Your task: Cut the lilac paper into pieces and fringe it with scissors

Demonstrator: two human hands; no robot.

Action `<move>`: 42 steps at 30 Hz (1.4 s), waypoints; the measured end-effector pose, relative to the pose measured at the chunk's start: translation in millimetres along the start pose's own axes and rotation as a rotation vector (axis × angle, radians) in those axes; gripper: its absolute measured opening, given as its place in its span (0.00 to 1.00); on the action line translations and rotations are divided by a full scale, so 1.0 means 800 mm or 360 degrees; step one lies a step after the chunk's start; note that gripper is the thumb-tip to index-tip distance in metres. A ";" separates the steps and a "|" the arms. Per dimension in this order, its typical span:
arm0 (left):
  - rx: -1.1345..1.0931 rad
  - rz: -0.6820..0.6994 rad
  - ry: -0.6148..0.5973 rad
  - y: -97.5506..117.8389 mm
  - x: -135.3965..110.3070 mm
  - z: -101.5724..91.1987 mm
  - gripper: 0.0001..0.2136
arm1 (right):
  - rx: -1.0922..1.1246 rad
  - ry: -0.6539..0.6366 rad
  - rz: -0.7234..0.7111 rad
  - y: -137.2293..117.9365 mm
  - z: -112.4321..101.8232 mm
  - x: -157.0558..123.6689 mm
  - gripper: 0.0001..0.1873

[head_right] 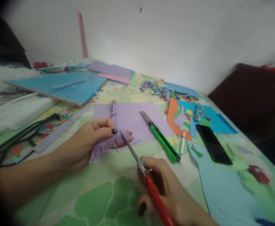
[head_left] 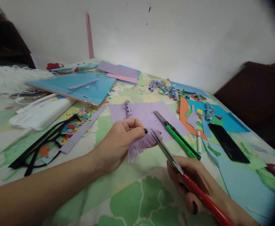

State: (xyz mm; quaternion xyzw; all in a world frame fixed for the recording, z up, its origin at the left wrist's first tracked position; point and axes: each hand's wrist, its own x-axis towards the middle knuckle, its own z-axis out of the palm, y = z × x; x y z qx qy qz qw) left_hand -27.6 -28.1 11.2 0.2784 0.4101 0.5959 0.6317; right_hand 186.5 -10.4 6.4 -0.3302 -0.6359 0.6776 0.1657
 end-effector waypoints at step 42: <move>0.0016 0.0006 0.0010 0.000 0.002 -0.003 0.07 | -0.0280 -0.0007 -0.0011 -0.011 0.003 0.009 0.24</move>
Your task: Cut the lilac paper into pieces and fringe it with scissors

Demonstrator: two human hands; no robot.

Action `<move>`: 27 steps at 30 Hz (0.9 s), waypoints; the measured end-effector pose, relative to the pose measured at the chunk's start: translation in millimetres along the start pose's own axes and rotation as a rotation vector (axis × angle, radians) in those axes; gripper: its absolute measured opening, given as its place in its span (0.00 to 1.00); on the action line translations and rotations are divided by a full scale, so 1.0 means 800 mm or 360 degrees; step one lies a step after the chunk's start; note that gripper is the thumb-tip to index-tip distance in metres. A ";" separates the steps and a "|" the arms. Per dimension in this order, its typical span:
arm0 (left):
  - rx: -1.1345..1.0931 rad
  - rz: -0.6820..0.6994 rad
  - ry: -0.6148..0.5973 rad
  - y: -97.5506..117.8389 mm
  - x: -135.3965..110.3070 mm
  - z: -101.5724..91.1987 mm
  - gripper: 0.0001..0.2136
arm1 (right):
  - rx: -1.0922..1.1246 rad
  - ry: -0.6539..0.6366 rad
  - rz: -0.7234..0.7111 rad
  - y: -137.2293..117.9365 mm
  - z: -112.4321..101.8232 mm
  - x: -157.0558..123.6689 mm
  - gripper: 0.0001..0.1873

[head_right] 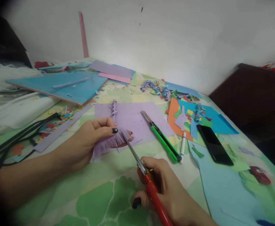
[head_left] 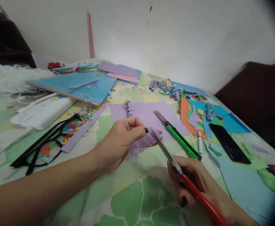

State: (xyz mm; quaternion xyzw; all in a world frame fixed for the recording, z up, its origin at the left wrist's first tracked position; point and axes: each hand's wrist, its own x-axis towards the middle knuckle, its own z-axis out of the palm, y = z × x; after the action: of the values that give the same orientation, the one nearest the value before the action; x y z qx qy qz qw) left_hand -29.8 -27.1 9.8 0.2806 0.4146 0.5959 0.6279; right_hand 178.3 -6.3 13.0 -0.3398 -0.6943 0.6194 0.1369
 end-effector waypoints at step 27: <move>-0.0053 -0.0008 -0.0028 0.001 0.000 0.001 0.08 | -0.0020 -0.0023 -0.0103 0.008 -0.001 -0.001 0.25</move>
State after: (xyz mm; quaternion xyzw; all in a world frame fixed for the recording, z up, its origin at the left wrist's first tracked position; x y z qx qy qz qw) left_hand -29.8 -26.8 10.8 0.2745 0.3997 0.5987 0.6376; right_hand 181.2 -6.2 7.6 -0.3136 -0.7098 0.6127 0.1498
